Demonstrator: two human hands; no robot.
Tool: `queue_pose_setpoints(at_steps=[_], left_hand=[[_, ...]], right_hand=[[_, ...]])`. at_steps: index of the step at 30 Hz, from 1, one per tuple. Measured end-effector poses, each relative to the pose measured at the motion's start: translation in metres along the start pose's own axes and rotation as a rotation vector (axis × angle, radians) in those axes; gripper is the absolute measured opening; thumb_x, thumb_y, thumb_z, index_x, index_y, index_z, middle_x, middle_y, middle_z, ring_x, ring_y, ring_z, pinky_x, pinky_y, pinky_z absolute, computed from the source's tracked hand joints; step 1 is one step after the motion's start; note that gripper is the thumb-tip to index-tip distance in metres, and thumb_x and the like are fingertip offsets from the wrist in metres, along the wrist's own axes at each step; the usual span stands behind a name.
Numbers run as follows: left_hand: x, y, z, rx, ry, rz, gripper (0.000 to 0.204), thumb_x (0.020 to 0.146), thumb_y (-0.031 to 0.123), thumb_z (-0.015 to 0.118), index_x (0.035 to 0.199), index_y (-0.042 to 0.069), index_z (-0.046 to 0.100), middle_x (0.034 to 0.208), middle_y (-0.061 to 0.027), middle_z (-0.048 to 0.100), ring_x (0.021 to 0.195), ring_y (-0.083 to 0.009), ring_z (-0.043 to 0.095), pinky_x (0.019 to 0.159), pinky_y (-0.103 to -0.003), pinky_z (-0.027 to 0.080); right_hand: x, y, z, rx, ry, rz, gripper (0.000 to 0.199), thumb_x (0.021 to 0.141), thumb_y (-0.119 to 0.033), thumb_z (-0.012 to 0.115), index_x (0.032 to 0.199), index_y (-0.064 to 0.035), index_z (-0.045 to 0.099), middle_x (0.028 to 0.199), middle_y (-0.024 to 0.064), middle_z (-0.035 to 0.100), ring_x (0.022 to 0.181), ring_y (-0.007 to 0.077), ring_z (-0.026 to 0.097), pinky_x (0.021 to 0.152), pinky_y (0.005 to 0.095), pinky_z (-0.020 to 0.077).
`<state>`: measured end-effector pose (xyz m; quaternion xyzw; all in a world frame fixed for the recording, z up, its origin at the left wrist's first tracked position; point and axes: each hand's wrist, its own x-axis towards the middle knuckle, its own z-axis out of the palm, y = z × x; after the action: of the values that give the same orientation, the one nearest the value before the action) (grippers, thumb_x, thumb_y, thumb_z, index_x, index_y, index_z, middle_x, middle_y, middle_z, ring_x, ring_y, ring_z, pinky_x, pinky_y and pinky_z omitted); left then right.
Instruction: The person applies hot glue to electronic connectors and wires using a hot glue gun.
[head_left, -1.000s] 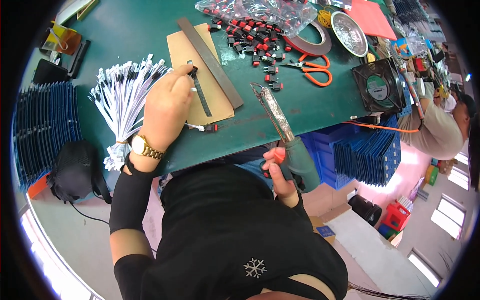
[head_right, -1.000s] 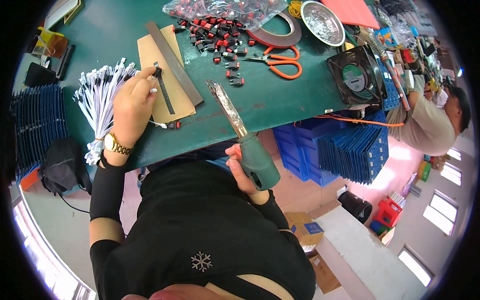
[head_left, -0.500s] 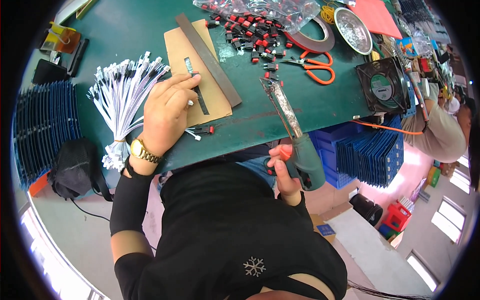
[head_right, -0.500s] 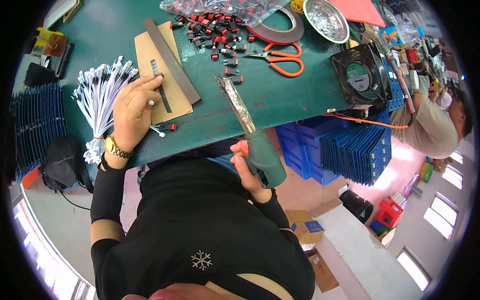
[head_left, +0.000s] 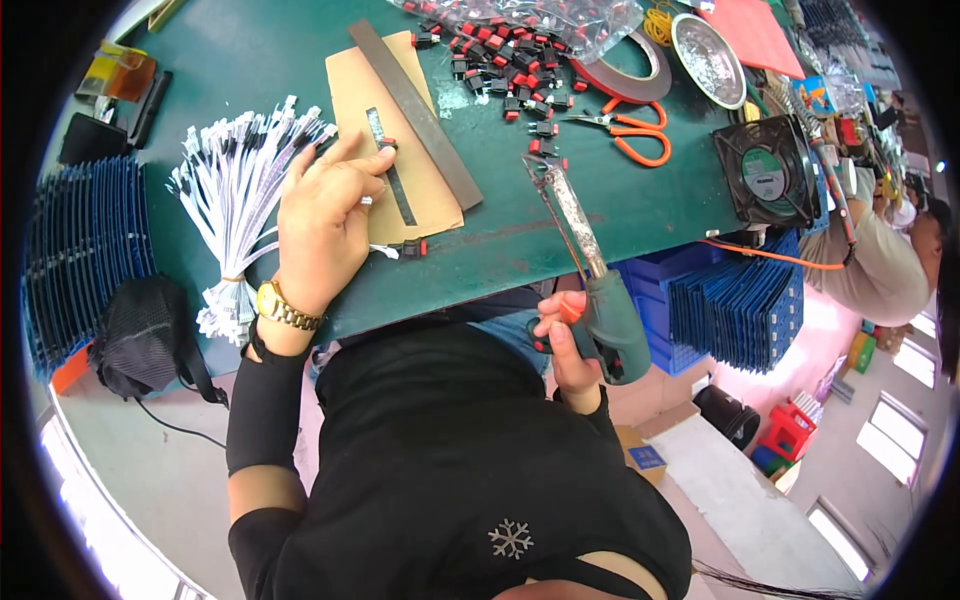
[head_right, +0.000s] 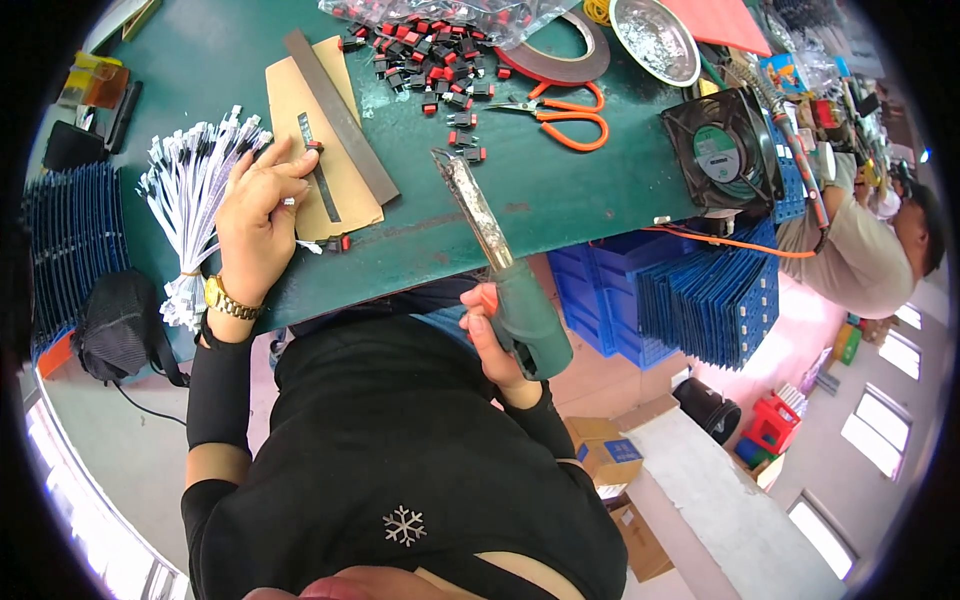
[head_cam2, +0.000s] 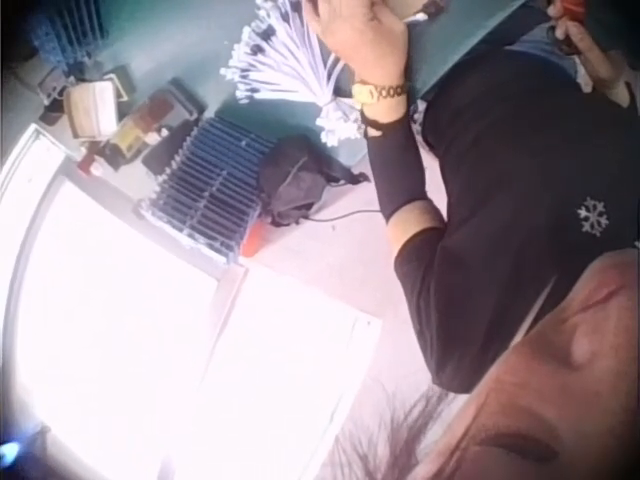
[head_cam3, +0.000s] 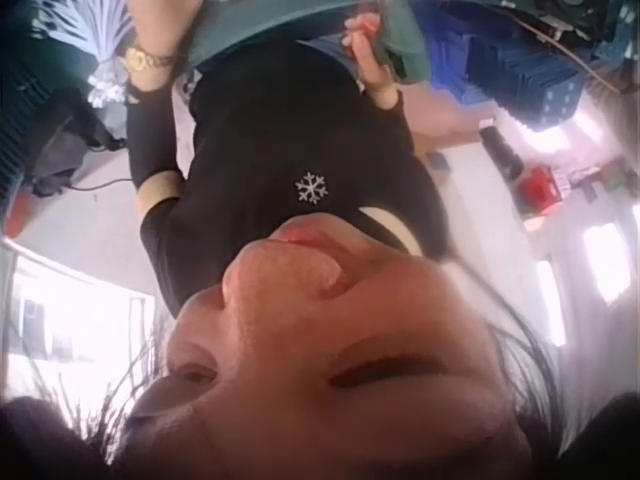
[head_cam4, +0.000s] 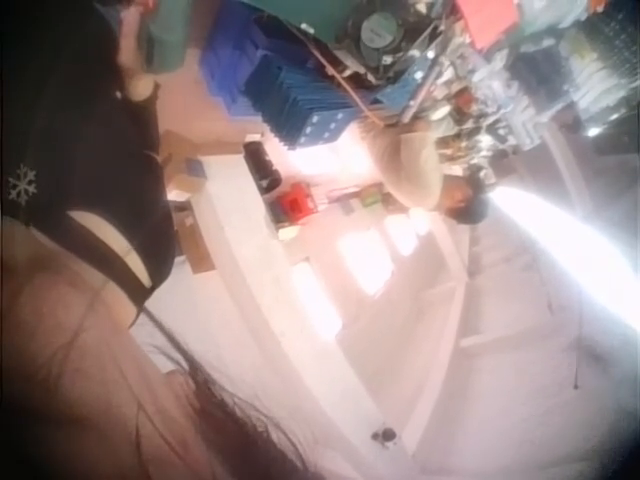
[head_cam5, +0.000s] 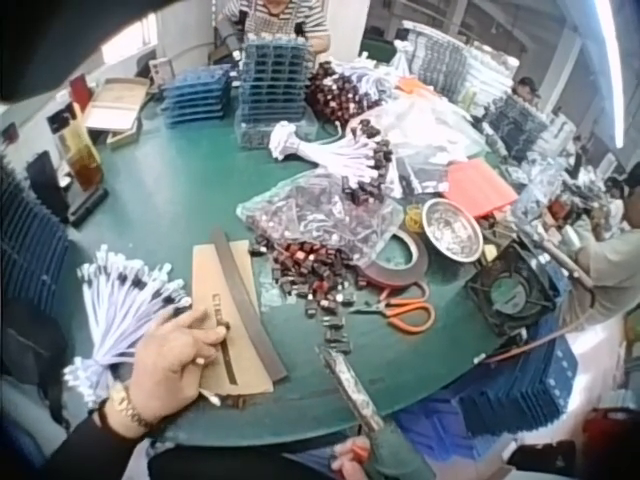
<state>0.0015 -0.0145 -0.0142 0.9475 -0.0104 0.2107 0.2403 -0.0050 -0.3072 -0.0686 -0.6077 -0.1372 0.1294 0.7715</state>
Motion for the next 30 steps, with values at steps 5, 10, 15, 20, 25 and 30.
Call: queue_pose_setpoints(at_steps=[5, 10, 15, 20, 25, 30], left_hand=[[-0.006, 0.004, 0.002, 0.048, -0.043, -0.101, 0.023, 0.070, -0.014, 0.050, 0.077, 0.007, 0.057, 0.109, -0.0024, 0.067, 0.123, -0.0325, 0.049, 0.103, -0.058, 0.024], [-0.009, 0.006, 0.002, -0.021, -0.048, -0.132, 0.018, 0.073, -0.011, 0.055, 0.076, 0.006, 0.057, 0.113, -0.0062, 0.065, 0.122, -0.0303, 0.051, 0.103, -0.048, 0.031], [-0.013, 0.001, 0.002, -0.132, -0.018, -0.095, 0.015, 0.071, -0.006, 0.063, 0.079, 0.006, 0.063, 0.121, -0.0079, 0.061, 0.116, -0.0271, 0.056, 0.091, -0.038, 0.044], [-0.010, 0.005, 0.001, -0.184, 0.115, -0.173, 0.015, 0.069, -0.004, 0.069, 0.082, 0.005, 0.065, 0.110, -0.0085, 0.060, 0.091, -0.0214, 0.061, 0.074, -0.029, 0.048], [-0.004, 0.008, -0.001, -0.263, 0.093, -0.385, 0.010, 0.074, 0.002, 0.071, 0.081, 0.002, 0.064, 0.079, -0.0043, 0.058, 0.061, -0.0125, 0.052, 0.057, -0.025, 0.044], [-0.002, 0.005, -0.001, -0.279, 0.095, -0.414, 0.008, 0.075, 0.002, 0.069, 0.081, 0.002, 0.064, 0.073, -0.0033, 0.056, 0.057, -0.0106, 0.050, 0.054, -0.023, 0.042]], right_hand=[[-0.004, -0.001, -0.002, -0.059, 0.022, -0.014, 0.037, 0.085, -0.001, 0.054, 0.120, 0.0008, 0.045, 0.100, 0.0191, 0.057, 0.074, 0.0159, 0.058, 0.075, 0.0315, 0.0473], [-0.008, -0.001, -0.001, -0.021, 0.010, -0.002, 0.037, 0.085, -0.002, 0.054, 0.121, 0.0000, 0.044, 0.101, 0.0188, 0.057, 0.075, 0.0154, 0.058, 0.075, 0.0304, 0.0470], [-0.011, -0.004, -0.002, -0.101, -0.052, 0.006, 0.037, 0.086, -0.003, 0.055, 0.122, -0.0016, 0.044, 0.103, 0.0181, 0.056, 0.076, 0.0152, 0.058, 0.075, 0.0300, 0.0470], [-0.005, -0.005, 0.004, -0.031, -0.083, -0.014, 0.033, 0.087, 0.000, 0.055, 0.120, -0.0012, 0.047, 0.105, 0.0128, 0.056, 0.077, 0.0130, 0.056, 0.073, 0.0266, 0.0475], [0.011, -0.012, 0.014, -0.125, -0.075, -0.021, 0.025, 0.084, -0.002, 0.059, 0.109, -0.0004, 0.055, 0.096, 0.0091, 0.062, 0.074, 0.0112, 0.059, 0.069, 0.0252, 0.0490], [0.032, -0.023, 0.024, -0.342, -0.191, -0.077, 0.025, 0.077, 0.001, 0.065, 0.102, 0.0006, 0.061, 0.089, 0.0072, 0.065, 0.072, 0.0110, 0.062, 0.067, 0.0238, 0.0506]])
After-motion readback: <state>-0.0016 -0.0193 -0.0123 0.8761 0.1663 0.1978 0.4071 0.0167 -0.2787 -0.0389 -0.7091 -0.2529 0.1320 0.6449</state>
